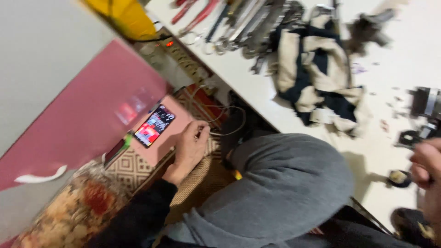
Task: The person uses tweezers to remove a small black component from a white plastic housing. They then pick up a black cylindrical part and insert the small component into it, followed by inserting a metal pin. Finally, they place the assembled black part into the white housing.
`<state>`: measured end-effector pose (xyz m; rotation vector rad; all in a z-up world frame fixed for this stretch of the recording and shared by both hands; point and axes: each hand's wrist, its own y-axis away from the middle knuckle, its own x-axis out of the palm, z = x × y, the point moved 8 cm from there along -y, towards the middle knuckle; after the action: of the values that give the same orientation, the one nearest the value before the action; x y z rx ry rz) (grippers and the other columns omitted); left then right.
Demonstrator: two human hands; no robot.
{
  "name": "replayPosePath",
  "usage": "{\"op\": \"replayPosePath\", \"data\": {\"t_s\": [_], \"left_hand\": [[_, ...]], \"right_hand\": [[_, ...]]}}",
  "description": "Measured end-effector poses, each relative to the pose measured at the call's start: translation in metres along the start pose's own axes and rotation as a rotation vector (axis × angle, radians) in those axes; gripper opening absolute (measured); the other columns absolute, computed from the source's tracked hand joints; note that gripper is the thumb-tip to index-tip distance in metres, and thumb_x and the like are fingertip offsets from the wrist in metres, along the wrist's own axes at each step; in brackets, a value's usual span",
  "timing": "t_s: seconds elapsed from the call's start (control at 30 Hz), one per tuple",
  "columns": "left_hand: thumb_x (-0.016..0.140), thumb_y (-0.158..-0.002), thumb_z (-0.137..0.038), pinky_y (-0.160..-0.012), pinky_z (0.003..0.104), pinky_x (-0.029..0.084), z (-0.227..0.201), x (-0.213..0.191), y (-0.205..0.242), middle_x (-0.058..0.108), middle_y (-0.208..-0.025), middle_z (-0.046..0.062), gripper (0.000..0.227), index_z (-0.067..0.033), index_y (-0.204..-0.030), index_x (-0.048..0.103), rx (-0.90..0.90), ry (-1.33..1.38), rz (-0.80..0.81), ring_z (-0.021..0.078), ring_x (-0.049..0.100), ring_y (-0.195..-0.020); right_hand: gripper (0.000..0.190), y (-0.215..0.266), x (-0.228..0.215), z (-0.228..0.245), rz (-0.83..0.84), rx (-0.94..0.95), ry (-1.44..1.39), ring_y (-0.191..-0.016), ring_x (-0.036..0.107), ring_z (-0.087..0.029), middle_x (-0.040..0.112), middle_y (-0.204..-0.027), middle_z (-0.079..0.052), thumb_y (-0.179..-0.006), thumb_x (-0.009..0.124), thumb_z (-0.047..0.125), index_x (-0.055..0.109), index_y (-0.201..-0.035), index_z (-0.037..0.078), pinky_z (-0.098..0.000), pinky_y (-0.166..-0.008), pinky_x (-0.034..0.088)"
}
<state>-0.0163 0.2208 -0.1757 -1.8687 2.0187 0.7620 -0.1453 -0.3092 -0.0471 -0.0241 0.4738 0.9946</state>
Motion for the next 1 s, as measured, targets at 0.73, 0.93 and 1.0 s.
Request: {"op": "replayPosePath", "data": {"t_s": [0.73,0.93,1.0], "left_hand": [[0.07,-0.09,-0.053,-0.037,0.038,0.039,-0.261,0.14,-0.023,0.057,-0.084,0.005,0.047,-0.0201,-0.123,0.067,1.008,-0.395,0.449,0.0264,0.054,-0.053],[0.074,-0.09,-0.045,-0.055,0.035,0.05,-0.271,0.131,-0.018,0.058,-0.08,0.007,0.038,-0.0186,-0.116,0.074,0.959,-0.313,0.444,0.0287,0.064,-0.062],[0.077,-0.09,-0.039,-0.06,0.034,0.052,-0.27,0.124,-0.02,0.061,-0.084,0.009,0.035,-0.0165,-0.117,0.074,0.869,-0.15,0.469,0.0298,0.067,-0.069]], "right_hand": [[0.01,0.054,0.061,0.133,-0.028,0.048,0.448,-0.065,0.057,-0.013,0.067,-0.072,-0.002,-0.094,0.073,0.019,0.073,-0.091,0.01,-0.0289,-0.062,0.049],[0.019,0.035,0.064,0.109,0.007,-0.079,0.619,-0.075,0.07,-0.033,0.072,-0.076,-0.014,-0.09,0.072,0.023,0.076,-0.099,0.006,-0.0417,-0.069,0.054],[0.02,0.029,0.063,0.106,0.021,-0.068,0.63,-0.077,0.071,-0.034,0.072,-0.077,-0.015,-0.091,0.071,0.022,0.076,-0.1,0.005,-0.043,-0.071,0.055]]}}
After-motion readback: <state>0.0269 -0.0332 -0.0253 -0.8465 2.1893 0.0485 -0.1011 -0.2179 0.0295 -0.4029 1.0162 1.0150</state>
